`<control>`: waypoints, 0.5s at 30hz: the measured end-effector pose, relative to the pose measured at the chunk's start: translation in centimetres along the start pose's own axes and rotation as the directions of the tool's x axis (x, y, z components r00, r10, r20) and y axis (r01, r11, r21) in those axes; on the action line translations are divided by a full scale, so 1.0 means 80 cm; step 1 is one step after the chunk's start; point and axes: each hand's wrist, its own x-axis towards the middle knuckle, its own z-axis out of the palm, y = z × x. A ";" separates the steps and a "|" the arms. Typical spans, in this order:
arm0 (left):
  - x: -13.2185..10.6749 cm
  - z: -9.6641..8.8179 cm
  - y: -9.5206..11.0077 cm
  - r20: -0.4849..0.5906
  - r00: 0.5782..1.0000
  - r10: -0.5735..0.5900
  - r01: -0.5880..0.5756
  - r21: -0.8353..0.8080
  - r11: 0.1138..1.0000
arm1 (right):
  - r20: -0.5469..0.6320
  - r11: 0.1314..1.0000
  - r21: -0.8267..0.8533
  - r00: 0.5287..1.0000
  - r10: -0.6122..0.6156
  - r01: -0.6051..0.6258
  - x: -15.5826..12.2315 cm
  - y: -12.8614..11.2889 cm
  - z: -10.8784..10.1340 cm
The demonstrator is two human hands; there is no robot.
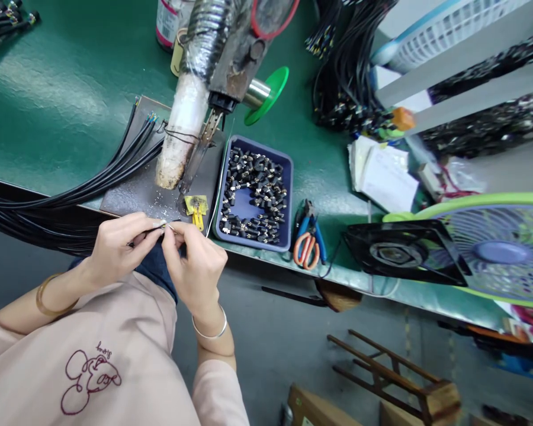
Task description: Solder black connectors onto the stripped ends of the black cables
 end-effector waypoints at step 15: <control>0.019 -0.019 0.007 0.295 0.821 -0.489 0.565 -0.548 0.617 | -0.015 0.949 0.277 0.987 0.161 -0.151 -0.012 0.027 -0.004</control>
